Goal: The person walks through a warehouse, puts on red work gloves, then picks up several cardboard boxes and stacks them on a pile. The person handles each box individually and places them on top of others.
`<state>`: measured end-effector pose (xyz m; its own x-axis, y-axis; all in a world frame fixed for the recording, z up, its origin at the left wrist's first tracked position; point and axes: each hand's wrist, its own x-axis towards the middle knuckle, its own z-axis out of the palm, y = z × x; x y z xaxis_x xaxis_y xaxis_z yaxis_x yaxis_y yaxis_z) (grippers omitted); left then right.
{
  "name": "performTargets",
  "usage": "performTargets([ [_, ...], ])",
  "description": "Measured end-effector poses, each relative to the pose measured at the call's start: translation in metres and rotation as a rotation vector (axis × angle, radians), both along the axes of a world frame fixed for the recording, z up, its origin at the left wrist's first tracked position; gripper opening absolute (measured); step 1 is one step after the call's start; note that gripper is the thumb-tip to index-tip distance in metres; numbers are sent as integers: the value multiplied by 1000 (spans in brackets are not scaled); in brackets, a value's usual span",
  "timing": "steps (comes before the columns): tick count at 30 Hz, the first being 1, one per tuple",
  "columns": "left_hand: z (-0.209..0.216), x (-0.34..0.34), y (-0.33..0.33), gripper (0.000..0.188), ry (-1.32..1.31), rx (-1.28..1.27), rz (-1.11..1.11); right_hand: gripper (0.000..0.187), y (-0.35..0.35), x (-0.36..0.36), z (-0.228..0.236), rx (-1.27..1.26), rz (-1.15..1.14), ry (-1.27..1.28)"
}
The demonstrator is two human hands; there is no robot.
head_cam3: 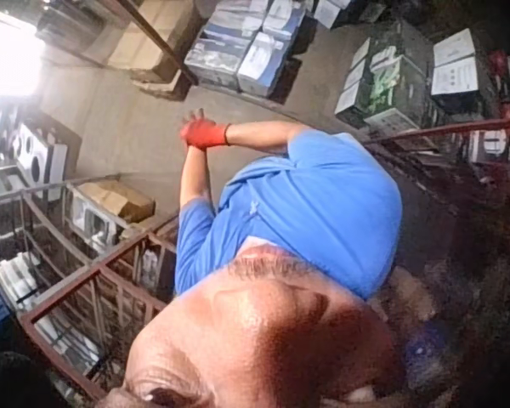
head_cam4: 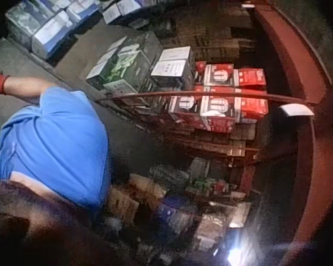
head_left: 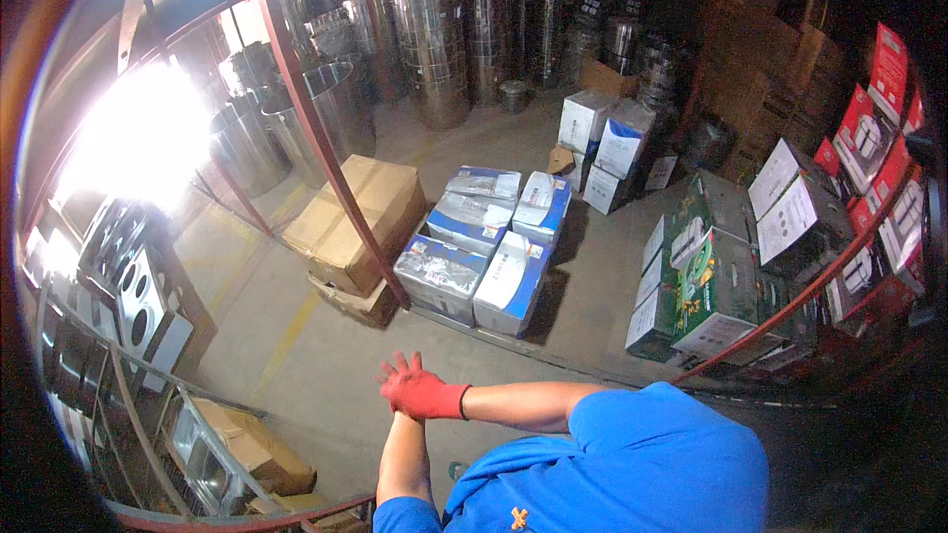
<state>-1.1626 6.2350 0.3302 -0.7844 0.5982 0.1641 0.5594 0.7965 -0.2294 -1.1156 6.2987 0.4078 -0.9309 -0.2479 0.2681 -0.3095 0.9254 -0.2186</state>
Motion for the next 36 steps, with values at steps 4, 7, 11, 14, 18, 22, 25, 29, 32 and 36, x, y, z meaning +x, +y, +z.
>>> performTargets([
  [4, -26, -12, 20, 32, -246, -330, -12, 18, 19, -14, 22, -153, 30, -398],
  [7, -47, -12, 23, 21, -286, -410, 159, 18, 27, -19, 47, -46, 163, -493],
  [11, -60, -10, 3, 36, -195, -96, 108, 21, 27, -17, 52, -60, 246, -572],
  [14, -49, -13, -8, 64, -234, 168, 70, 25, 17, -17, 33, -94, 133, -242],
  [18, -20, -30, 0, 65, -388, 255, 257, 31, 17, -7, 11, -355, 23, 73],
  [22, -8, -62, 12, 73, -575, 762, 349, 44, 37, 26, 9, -898, -157, -63],
  [25, -20, -88, 28, 70, -841, 1440, 445, 54, 42, 41, 9, -978, -365, -410],
  [29, -47, -106, 40, 67, -1159, 1641, 596, 59, 42, 34, 0, -1148, -287, -368],
  [32, -65, -103, 40, 66, -1212, 1982, 738, 58, 47, 25, -10, -1216, -311, -429],
  [36, -80, -94, 35, 69, -1227, 2045, 723, 41, 51, 28, -10, -925, -149, -201],
])
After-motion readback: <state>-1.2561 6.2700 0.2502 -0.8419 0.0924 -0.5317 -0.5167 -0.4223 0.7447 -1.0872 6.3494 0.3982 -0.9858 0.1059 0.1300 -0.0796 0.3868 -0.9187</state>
